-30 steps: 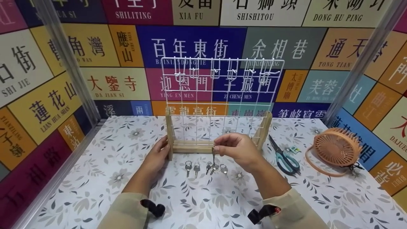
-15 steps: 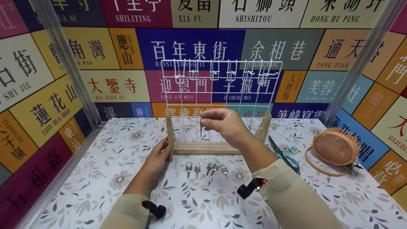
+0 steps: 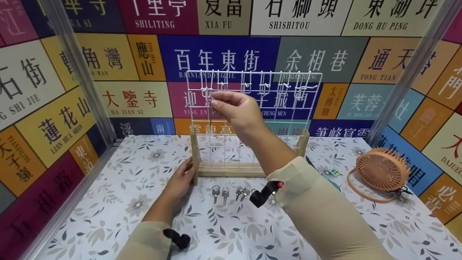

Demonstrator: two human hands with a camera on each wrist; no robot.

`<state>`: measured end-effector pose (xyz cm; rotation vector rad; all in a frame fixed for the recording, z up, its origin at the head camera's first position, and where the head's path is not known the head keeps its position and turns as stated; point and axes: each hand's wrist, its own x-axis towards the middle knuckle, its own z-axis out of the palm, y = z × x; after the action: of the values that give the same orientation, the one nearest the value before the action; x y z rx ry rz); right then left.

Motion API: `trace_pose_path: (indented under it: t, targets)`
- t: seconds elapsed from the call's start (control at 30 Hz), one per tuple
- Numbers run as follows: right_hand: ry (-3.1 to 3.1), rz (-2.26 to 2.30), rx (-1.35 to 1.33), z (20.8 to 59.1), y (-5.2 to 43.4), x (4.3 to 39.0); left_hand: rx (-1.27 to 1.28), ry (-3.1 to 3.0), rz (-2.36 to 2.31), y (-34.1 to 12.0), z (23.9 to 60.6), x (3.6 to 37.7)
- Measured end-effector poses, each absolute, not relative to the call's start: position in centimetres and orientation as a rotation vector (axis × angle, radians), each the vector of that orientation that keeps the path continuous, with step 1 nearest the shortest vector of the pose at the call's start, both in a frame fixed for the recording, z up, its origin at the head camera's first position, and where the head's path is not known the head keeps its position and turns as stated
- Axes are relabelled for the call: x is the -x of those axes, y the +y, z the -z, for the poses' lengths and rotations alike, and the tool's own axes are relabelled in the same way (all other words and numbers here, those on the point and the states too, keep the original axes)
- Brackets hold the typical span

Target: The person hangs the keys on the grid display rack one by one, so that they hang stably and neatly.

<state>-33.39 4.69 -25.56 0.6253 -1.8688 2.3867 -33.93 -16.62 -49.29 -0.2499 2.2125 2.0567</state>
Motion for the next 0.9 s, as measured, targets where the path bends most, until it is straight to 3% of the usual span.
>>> trace_pose_path:
  t: [0.9]
  targets:
    - [-1.776, -2.395, -0.522, 24.0, 2.2, 33.0, 0.243, 2.261, -2.024, -16.7, 49.5, 34.1]
